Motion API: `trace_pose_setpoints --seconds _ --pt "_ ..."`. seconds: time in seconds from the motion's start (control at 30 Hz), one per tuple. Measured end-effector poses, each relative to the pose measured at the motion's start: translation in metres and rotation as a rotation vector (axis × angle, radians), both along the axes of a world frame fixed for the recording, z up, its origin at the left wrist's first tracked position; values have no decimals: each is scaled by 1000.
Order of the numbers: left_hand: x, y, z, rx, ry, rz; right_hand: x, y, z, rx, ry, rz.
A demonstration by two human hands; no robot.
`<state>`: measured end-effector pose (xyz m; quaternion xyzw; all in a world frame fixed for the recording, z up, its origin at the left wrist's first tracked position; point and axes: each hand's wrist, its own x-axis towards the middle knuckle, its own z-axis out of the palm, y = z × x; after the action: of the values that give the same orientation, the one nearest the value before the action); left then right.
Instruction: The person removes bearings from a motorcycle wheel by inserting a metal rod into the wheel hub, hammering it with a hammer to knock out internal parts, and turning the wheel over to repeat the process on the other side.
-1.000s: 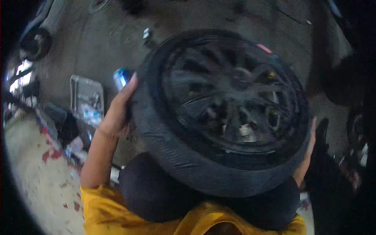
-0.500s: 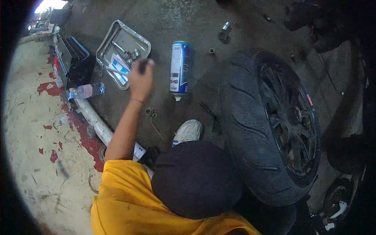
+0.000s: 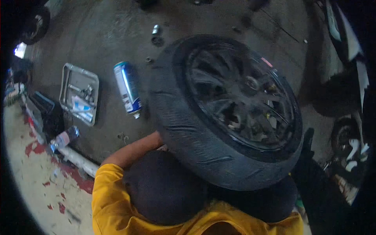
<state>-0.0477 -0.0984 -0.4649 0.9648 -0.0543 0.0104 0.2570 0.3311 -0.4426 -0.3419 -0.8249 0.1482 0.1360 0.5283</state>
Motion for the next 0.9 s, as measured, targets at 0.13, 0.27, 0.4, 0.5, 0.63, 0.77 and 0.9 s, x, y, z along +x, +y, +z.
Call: trace_pose_setpoints --seconds 0.13,0.27,0.4,0.5,0.63,0.77,0.9 --pt "3 11 9 -1 55 -61 -3 1 -4 39 23 -9" --pt "-10 28 14 -11 90 -45 -4 13 -13 33 31 30" --pt "7 40 7 -101 30 40 12 -24 -1 -75 -24 42" --pt "-26 66 13 -131 -5 397 24 -24 -8 -132 -33 80" --pt "-115 109 30 -15 -155 1249 31 -18 -12 -164 -25 108" --pt "-205 176 36 -45 -158 1996 32 -12 -18 -182 -29 122" --pt "-255 234 10 -821 -48 2220 32 -20 -14 -219 -49 112"
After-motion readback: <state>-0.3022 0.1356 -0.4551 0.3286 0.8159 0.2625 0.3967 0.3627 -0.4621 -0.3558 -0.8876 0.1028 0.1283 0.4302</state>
